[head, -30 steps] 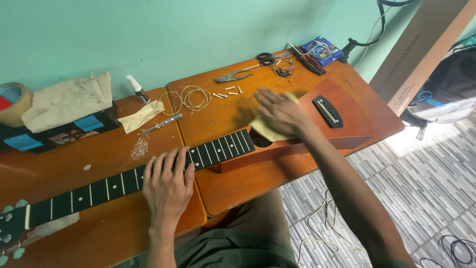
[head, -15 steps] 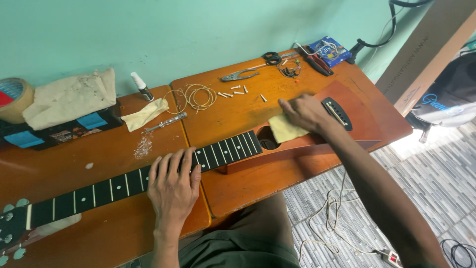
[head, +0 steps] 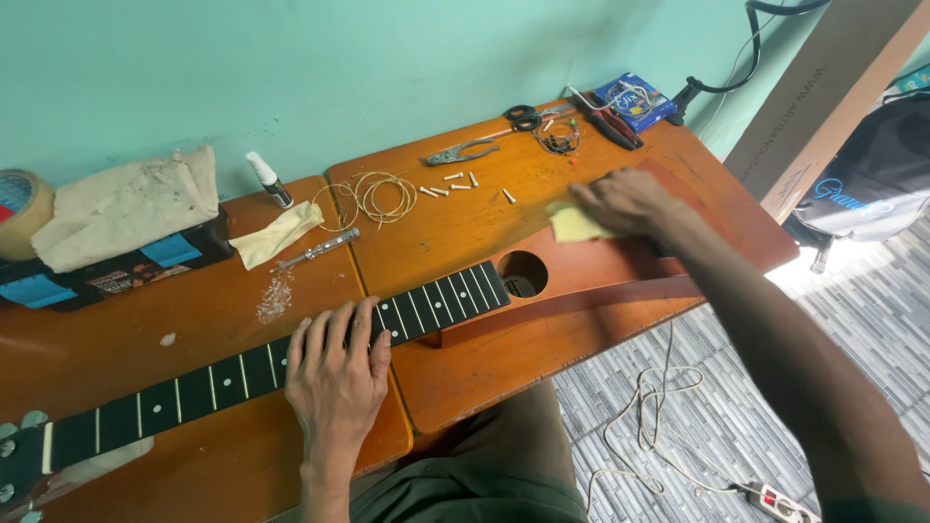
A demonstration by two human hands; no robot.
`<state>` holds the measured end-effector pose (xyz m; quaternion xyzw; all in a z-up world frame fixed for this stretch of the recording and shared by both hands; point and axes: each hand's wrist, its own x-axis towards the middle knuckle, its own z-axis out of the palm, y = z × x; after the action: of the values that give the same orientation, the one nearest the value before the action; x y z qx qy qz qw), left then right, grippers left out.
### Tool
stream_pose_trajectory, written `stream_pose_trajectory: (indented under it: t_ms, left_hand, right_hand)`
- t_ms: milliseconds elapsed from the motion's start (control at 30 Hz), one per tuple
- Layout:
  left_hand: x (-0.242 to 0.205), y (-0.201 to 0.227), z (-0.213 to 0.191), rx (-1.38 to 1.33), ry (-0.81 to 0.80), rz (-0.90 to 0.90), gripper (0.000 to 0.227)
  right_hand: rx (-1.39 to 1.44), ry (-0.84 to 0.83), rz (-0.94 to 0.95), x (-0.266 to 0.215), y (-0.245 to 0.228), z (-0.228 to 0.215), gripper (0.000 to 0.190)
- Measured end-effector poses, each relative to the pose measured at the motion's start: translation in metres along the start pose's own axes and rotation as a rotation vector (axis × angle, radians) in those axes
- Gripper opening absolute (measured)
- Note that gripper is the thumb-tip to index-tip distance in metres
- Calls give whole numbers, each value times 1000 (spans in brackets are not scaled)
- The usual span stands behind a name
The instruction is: The person cleans the headstock and body of a guitar using a cloth. They wipe the headstock first, then spray a liquid onto the body and wipe it down with the cloth.
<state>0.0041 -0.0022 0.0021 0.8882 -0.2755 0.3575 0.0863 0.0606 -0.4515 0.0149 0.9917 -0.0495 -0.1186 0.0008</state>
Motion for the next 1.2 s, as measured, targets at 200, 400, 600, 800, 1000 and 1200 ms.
stream_pose_trajectory:
  t_ms: [200,400,600,800,1000,1200]
  left_hand:
    - [-3,-2,2,54,-13,9,49]
    - [-4,1,2,76,-17,27,52]
    - [-8,-2,4,114,-34,35,53]
    - [-7,1,4,112,-50,34,55]
    - [-6,3,2,117,-51,39,55]
    - [-10,2,2,114,-58,45,56]
  right_hand:
    - [-57,-89,7,16,-26,4,74]
    - [27,180,-414,-25,-138,18,32]
    - [196,-179,-101,-26,-73,-32,77]
    - [105,-125,96,16,62,-13,82]
    - [90,-194,50,-4,-32,-13,82]
    - [59,271,-368,-38,-135,22,35]
